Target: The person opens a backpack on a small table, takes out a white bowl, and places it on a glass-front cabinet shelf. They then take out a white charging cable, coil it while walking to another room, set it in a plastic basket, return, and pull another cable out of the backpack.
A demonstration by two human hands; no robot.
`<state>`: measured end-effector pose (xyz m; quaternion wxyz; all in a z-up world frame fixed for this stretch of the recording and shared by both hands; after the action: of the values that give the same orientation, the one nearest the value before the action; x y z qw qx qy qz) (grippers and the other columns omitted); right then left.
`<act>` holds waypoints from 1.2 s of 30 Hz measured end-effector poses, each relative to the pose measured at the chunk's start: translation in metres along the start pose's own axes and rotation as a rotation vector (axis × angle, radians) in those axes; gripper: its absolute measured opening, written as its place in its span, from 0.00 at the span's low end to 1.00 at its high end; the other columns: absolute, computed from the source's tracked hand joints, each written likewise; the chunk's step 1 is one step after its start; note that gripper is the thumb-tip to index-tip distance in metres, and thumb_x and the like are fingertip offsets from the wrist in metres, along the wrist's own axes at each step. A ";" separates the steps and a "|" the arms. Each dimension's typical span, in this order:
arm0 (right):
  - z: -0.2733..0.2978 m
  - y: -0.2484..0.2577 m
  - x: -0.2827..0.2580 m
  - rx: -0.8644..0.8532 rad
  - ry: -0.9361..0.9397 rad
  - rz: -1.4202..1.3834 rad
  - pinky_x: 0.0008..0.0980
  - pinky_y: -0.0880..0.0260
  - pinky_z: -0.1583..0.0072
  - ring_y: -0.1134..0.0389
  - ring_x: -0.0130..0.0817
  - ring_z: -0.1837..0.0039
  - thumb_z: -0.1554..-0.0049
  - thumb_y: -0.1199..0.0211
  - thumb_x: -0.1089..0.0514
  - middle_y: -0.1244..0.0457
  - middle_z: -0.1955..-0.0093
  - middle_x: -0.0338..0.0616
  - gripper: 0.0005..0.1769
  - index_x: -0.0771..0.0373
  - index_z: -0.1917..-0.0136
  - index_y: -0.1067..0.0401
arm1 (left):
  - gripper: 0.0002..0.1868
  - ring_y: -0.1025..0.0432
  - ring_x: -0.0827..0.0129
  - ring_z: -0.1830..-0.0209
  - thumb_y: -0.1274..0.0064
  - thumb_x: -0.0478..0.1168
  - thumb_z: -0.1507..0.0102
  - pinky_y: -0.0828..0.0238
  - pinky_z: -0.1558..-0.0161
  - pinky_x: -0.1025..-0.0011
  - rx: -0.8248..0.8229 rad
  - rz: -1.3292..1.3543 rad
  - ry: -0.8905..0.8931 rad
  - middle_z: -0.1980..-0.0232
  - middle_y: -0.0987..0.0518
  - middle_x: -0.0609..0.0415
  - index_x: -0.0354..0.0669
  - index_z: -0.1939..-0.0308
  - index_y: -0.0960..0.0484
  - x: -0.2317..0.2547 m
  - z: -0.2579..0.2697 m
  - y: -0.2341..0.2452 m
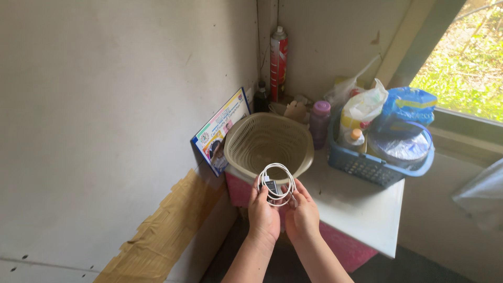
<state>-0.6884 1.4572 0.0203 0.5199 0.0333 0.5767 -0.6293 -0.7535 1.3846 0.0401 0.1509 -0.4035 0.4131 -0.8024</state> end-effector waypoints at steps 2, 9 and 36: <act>-0.021 0.003 0.001 0.021 -0.004 0.005 0.42 0.30 0.38 0.32 0.38 0.40 0.35 0.58 0.65 0.35 0.38 0.52 0.24 0.70 0.27 0.38 | 0.24 0.27 0.62 0.40 0.63 0.37 0.30 0.25 0.47 0.61 0.019 -0.067 -0.027 0.33 0.27 0.48 0.46 0.28 0.33 -0.005 -0.018 -0.002; -0.088 0.004 -0.006 0.028 -0.022 0.032 0.45 0.27 0.41 0.30 0.44 0.42 0.35 0.60 0.67 0.35 0.39 0.56 0.25 0.70 0.26 0.40 | 0.18 0.26 0.66 0.53 0.54 0.41 0.30 0.28 0.57 0.67 0.101 -0.132 -0.043 0.42 0.24 0.48 0.45 0.35 0.28 -0.027 -0.098 -0.002; -0.299 0.018 0.041 -0.081 -0.358 0.560 0.41 0.31 0.35 0.34 0.48 0.33 0.40 0.52 0.68 0.40 0.29 0.60 0.33 0.64 0.22 0.44 | 0.20 0.25 0.55 0.43 0.61 0.36 0.33 0.32 0.41 0.62 0.394 -0.751 0.015 0.43 0.18 0.39 0.29 0.45 0.19 -0.077 -0.340 0.107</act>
<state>-0.8614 1.6632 -0.1181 0.7666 0.0585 0.4692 -0.4344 -0.9771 1.5474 -0.1969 -0.0810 -0.4835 0.0773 -0.8682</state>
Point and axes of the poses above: each hand's wrist, its own z-axis away from the middle knuckle, its own y-axis out of the back of the hand, x = y × z, the point moved 2 cm from there along -z, towards the middle knuckle
